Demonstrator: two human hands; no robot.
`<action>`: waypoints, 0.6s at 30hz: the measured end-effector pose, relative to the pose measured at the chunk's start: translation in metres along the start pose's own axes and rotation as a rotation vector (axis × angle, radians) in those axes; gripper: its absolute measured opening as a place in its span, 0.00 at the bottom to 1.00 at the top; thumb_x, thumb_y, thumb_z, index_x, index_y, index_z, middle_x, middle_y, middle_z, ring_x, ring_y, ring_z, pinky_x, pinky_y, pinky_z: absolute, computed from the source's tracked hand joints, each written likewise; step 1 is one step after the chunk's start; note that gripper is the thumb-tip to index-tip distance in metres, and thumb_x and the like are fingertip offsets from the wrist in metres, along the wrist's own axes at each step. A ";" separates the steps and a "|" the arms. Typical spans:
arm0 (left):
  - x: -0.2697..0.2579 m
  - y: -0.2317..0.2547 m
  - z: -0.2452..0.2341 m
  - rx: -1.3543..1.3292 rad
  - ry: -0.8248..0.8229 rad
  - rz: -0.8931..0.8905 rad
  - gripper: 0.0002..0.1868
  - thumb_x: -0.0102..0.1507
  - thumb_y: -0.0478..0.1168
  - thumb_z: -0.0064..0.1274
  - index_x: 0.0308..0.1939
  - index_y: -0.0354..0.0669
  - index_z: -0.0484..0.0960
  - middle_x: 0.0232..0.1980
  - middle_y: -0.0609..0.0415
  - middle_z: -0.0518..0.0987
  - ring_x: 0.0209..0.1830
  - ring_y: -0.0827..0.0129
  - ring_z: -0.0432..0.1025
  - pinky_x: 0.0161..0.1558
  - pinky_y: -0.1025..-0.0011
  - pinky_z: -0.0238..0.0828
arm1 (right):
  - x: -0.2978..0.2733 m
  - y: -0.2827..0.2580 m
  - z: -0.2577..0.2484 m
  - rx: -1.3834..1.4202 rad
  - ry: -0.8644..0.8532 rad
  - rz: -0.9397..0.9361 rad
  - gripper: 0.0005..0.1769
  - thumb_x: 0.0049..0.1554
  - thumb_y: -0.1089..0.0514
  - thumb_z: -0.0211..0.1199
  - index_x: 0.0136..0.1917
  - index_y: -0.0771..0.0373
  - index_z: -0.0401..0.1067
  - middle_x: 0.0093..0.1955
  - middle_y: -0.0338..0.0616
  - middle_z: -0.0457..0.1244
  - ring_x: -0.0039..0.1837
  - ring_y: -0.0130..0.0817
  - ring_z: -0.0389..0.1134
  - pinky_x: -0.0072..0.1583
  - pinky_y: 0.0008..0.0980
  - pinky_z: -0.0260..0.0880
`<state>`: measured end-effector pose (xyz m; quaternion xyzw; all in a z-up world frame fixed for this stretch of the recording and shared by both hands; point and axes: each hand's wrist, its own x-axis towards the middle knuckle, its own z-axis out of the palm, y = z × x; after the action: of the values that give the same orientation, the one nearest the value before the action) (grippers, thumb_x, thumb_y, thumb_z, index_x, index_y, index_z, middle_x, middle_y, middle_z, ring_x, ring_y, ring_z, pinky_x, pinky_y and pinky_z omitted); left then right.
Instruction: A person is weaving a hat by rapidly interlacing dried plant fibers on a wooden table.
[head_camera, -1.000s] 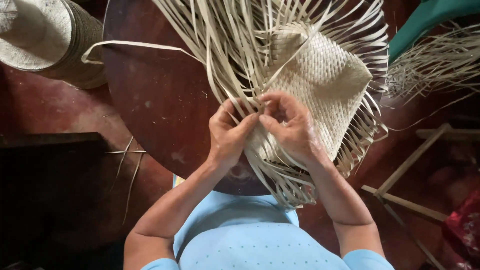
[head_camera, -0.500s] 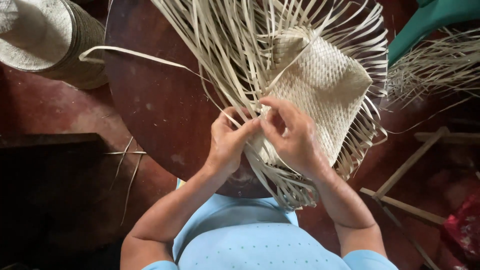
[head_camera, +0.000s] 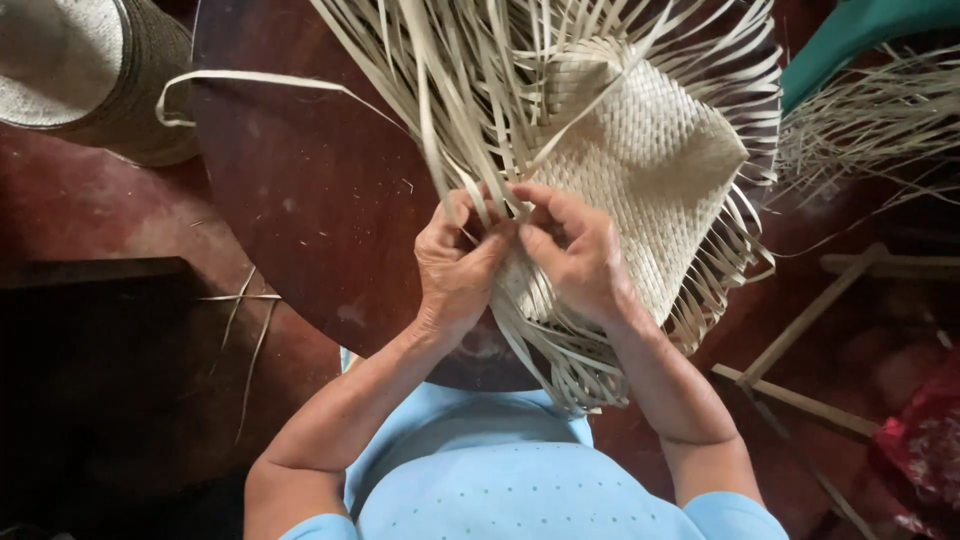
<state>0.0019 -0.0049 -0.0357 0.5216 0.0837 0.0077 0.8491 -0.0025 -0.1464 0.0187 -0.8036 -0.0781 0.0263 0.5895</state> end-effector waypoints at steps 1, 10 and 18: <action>-0.002 0.006 -0.001 0.091 -0.018 0.033 0.12 0.58 0.31 0.66 0.45 0.40 0.83 0.33 0.53 0.80 0.33 0.77 0.74 0.34 0.76 0.76 | 0.001 -0.001 0.002 0.048 0.054 0.032 0.18 0.58 0.71 0.61 0.62 0.70 0.73 0.38 0.43 0.66 0.36 0.25 0.64 0.36 0.23 0.67; -0.003 0.025 0.015 0.101 0.012 -0.222 0.11 0.59 0.41 0.67 0.39 0.39 0.84 0.29 0.53 0.81 0.28 0.76 0.73 0.30 0.75 0.75 | 0.007 0.031 0.008 0.282 0.258 0.098 0.10 0.54 0.66 0.74 0.48 0.70 0.77 0.34 0.45 0.67 0.32 0.22 0.66 0.31 0.20 0.70; -0.002 0.007 0.021 0.070 0.059 -0.138 0.07 0.57 0.37 0.68 0.32 0.41 0.85 0.25 0.57 0.79 0.25 0.79 0.70 0.27 0.79 0.71 | 0.007 -0.012 0.011 0.277 0.257 0.063 0.07 0.54 0.67 0.74 0.45 0.67 0.78 0.30 0.39 0.64 0.31 0.16 0.61 0.31 0.16 0.62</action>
<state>0.0039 -0.0204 -0.0196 0.5434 0.1447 -0.0382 0.8261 0.0014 -0.1317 0.0274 -0.7134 0.0271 -0.0475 0.6986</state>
